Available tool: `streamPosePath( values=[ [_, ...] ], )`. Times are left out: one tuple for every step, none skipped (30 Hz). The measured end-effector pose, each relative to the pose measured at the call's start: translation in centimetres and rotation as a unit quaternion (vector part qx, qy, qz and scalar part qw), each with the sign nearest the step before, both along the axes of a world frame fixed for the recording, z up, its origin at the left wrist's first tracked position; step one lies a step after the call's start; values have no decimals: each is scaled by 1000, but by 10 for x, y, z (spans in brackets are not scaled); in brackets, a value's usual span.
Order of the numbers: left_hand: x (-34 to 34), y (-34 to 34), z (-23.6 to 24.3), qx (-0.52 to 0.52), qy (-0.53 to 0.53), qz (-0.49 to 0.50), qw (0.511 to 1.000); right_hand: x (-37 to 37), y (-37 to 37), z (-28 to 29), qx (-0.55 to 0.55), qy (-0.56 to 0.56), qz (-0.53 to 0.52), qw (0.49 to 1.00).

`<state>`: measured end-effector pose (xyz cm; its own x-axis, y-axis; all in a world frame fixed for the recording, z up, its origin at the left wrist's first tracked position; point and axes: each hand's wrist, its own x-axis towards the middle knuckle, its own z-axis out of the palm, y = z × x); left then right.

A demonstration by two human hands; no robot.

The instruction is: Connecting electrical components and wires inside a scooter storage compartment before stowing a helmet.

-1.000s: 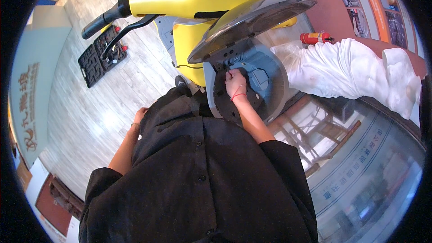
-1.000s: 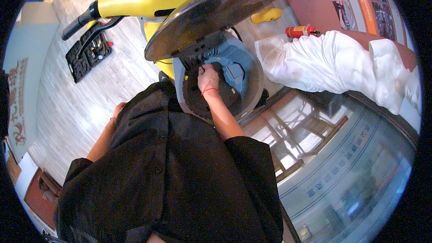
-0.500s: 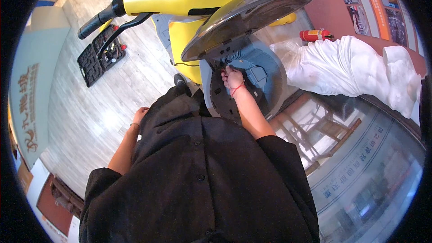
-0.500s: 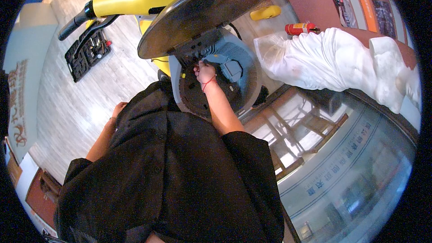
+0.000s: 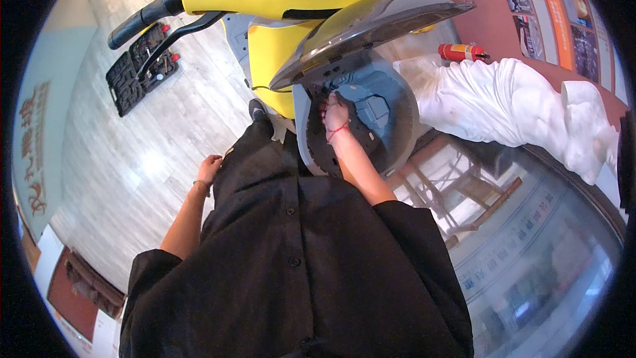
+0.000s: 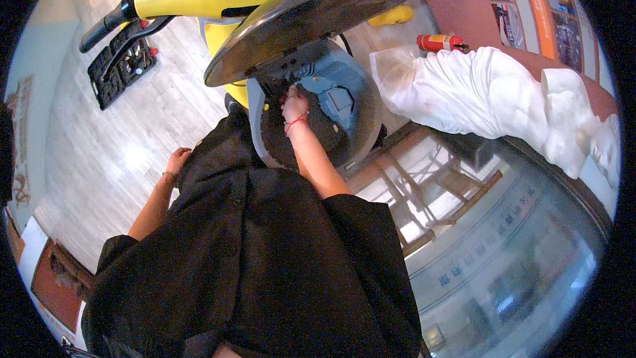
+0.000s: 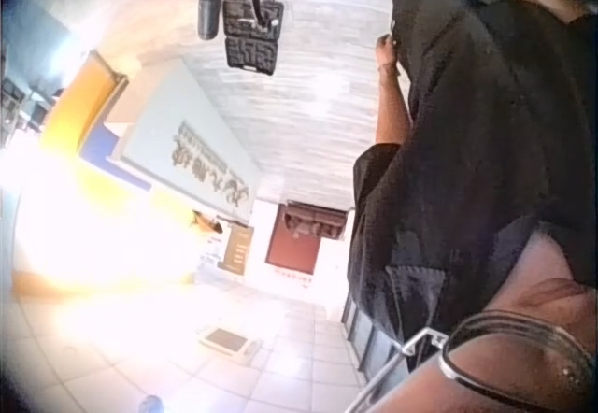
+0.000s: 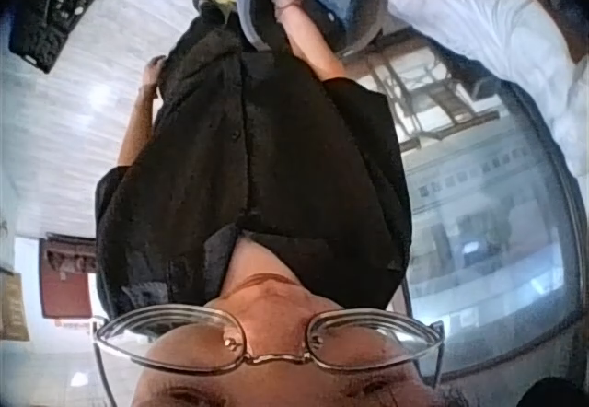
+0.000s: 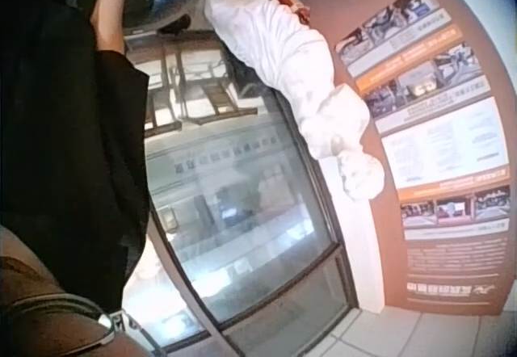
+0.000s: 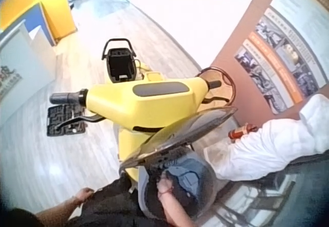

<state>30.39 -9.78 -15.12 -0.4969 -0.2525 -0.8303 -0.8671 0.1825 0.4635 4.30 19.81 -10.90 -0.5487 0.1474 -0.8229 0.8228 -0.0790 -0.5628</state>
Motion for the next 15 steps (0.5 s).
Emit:
streamPosePath(
  values=[
    [0, 4, 1, 5, -1, -2, 1000, 0, 2, 1, 5, -1, -2, 1000],
    [0, 7, 2, 25, -21, 38, 999, -1, 3, 2, -30, 0, -22, 999],
    [-2, 11, 3, 44, -42, 78, 995, -1, 4, 3, -64, 2, -43, 997],
    [-6, 11, -1, 48, -47, 104, 992, -1, 5, 1, -60, 1, -40, 997],
    [-7, 11, -2, 16, -29, 90, 995, 1, 4, 0, -42, 24, -23, 999],
    [-11, 9, -5, -24, 6, 58, 998, 2, 4, -1, -25, 47, -5, 999],
    [-16, 8, -9, -66, 40, 30, 997, 1, 3, 2, -23, 46, 4, 999],
    [-31, 11, -7, -82, 88, 39, 992, 1, 3, 7, -8, 10, 6, 1000],
    [-47, 14, -5, -100, 136, 48, 984, -1, 2, 10, 6, -25, 9, 1000],
    [-82, 25, 20, -113, 158, 61, 979, -2, 7, 3, -4, -20, -30, 999],
    [-113, 37, 48, -131, 177, 77, 972, -3, 7, 3, -3, -21, -25, 999],
    [-129, 44, 56, -135, 228, 92, 960, -4, 4, 6, -4, -38, -11, 999],
    [-143, 52, 61, -134, 278, 104, 945, -3, 5, 8, -2, -54, -2, 999],
    [-157, 60, 71, -135, 306, 91, 938, 0, 5, 8, -2, -57, 2, 998],
    [-171, 68, 81, -135, 335, 77, 929, 1, 5, 6, -1, -55, 16, 998]
  ],
)
